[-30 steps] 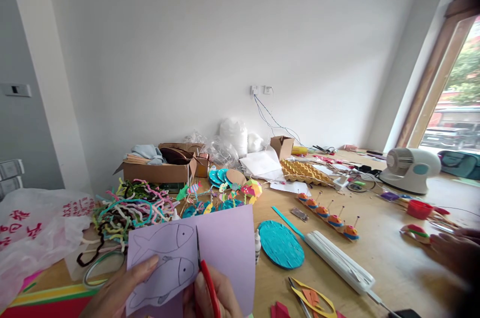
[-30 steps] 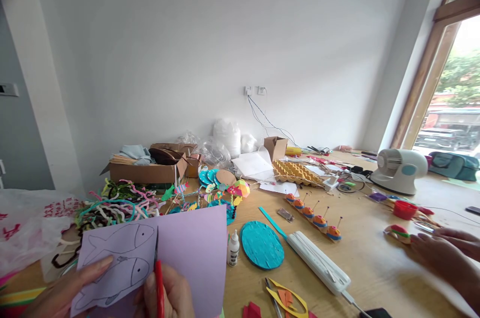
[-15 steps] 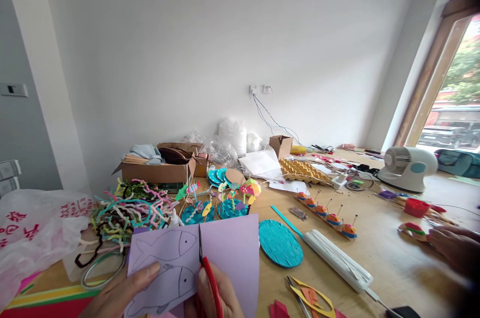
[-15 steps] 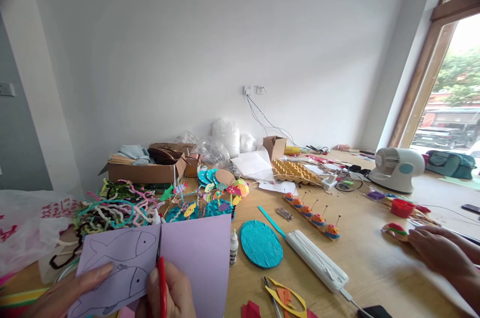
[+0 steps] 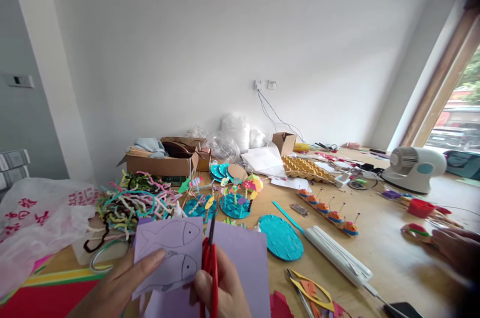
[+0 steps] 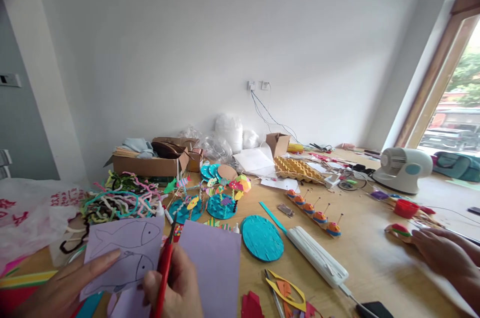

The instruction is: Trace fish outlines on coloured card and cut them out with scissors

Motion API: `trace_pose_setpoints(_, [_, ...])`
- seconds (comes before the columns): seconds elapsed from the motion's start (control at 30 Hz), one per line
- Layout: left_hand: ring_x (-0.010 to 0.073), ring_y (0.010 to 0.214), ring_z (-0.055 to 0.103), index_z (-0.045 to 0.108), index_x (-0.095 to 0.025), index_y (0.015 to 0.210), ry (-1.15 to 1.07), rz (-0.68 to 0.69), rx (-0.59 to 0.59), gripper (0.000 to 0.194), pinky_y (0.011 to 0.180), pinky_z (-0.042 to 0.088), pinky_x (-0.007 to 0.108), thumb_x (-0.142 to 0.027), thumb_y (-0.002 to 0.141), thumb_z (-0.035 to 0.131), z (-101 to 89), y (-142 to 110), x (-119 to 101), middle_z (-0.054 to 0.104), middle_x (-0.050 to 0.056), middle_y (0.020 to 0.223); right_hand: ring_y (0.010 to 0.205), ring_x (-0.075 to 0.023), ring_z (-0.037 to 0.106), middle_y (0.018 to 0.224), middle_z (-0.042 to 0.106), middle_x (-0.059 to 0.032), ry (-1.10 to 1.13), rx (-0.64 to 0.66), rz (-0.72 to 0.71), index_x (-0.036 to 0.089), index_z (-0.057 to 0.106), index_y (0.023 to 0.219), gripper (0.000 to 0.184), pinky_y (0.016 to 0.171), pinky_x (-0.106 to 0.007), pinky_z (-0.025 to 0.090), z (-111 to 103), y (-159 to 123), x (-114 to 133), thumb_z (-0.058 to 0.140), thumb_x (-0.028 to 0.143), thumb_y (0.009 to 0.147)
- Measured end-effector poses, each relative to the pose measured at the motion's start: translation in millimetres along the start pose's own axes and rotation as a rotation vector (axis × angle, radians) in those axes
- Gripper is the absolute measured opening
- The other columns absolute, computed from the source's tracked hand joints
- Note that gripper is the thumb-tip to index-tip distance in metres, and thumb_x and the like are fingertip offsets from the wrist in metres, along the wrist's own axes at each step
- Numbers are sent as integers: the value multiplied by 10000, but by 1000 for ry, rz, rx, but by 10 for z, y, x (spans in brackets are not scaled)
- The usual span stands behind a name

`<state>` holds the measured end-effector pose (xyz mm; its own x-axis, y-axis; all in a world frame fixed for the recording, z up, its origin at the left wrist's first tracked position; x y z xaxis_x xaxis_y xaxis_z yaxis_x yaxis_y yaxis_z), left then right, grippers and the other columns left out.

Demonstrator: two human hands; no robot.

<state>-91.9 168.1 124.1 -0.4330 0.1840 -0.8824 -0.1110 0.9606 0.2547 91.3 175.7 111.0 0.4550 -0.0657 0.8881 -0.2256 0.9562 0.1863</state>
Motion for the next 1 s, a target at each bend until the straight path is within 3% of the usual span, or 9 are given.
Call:
trace_pose_setpoints(0.07, [289,997,659,757,-287,810,-73,-125,112,288,811,565,324,-504,652,652,141,26,-33,744,3,976,481,-77,430,562,517,44,-30,-2,-39,157,605,811,491,464,-181,350,-31,43,40,776,546,566])
trace_pose_setpoints(0.3, [268,924,679,731,-227,908,-331,-200,30,351,764,575,300,-473,661,688,250,-12,-251,756,24,903,481,-69,394,563,465,66,-69,1,-56,170,524,753,313,450,-175,326,-121,145,8,726,375,628])
trace_pose_setpoints(0.4, [240,833,689,722,-194,913,-411,-178,33,334,744,562,287,-451,713,648,263,3,-322,752,20,834,493,-71,404,570,458,68,-198,-25,-36,175,505,737,179,465,-182,316,-192,130,195,647,254,662])
trace_pose_setpoints(0.53, [174,687,661,714,-182,803,-313,-80,175,232,659,535,222,-381,762,600,336,22,-446,702,-17,680,526,-87,420,581,457,58,-405,-56,-88,182,490,708,135,483,-201,325,-328,66,621,609,224,661])
trace_pose_setpoints(0.7, [154,696,645,703,-214,736,-225,33,257,193,641,531,198,-372,771,599,325,37,-429,689,-16,715,554,-93,413,617,466,52,-578,-227,-162,184,509,743,100,520,-216,337,-787,-163,1059,585,235,703])
trace_pose_setpoints(0.8, [158,706,640,703,-260,751,-263,63,257,156,664,548,213,-395,774,627,276,62,-337,681,-18,740,592,-102,417,649,455,51,-729,-164,-46,183,502,763,98,537,-218,343,-1103,-312,987,576,205,702])
trace_pose_setpoints(1.0, [158,722,625,698,-288,762,-296,60,243,162,681,549,209,-442,771,649,261,97,-233,671,-23,780,574,-103,366,597,425,55,-1200,-84,197,183,459,682,60,512,-223,263,-1773,-505,565,502,153,711])
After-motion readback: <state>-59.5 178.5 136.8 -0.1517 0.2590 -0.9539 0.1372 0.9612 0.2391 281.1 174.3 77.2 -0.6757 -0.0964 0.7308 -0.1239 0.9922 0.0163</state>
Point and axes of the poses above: each hand's wrist, its own y-axis towards the middle knuckle, its own z-axis out of the palm, x = y × z, the point moved 8 cm from there along y, towards the middle knuckle
